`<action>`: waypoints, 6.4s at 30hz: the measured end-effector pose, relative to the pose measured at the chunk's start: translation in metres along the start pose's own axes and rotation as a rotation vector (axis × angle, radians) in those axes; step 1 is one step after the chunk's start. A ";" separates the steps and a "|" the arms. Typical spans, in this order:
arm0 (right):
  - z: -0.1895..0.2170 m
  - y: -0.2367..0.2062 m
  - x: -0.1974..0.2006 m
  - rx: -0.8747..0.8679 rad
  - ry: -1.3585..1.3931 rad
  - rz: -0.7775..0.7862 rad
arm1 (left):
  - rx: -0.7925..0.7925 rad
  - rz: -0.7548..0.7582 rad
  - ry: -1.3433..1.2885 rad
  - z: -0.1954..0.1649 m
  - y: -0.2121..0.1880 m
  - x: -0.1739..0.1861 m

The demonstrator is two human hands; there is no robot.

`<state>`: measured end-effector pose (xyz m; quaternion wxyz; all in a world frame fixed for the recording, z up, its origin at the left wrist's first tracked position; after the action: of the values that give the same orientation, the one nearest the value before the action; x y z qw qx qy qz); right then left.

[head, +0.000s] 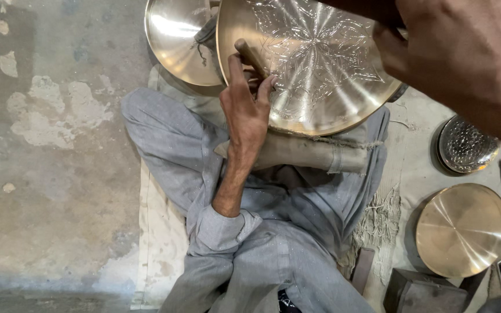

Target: The person sits cross-legged on the floor with a brass plate resting on a cloth pad on their lap, holding a chisel against a pre-drawn floral pattern and striking it with a wooden mallet to engrave the design. They reposition the chisel repeatedly across the plate surface, working the pattern inward from the rim.

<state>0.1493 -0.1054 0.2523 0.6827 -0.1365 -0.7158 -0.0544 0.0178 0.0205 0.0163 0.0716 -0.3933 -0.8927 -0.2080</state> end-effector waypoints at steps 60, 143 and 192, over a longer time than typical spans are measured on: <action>-0.045 -0.033 -0.036 -0.156 0.038 -0.053 | -0.063 0.098 -0.021 -0.009 0.008 0.002; -0.032 -0.012 -0.027 -0.049 -0.225 0.040 | 0.088 0.068 0.009 -0.011 -0.003 -0.002; -0.064 -0.016 -0.059 -0.022 0.178 -0.009 | 0.019 0.097 -0.020 -0.013 -0.002 0.001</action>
<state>0.2085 -0.1447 0.1999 0.7417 -0.1356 -0.6523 -0.0772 0.0149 0.0143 0.0282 0.0763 -0.4374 -0.8752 -0.1921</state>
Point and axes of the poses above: each hand's wrist, its own y-axis towards the middle knuckle, its own x-axis out of the back of the hand, z = x × y, the point moved 3 cm from there along y, towards the middle knuckle, and after that the axes turned 9 degrees about z, right-handed, at the moved point
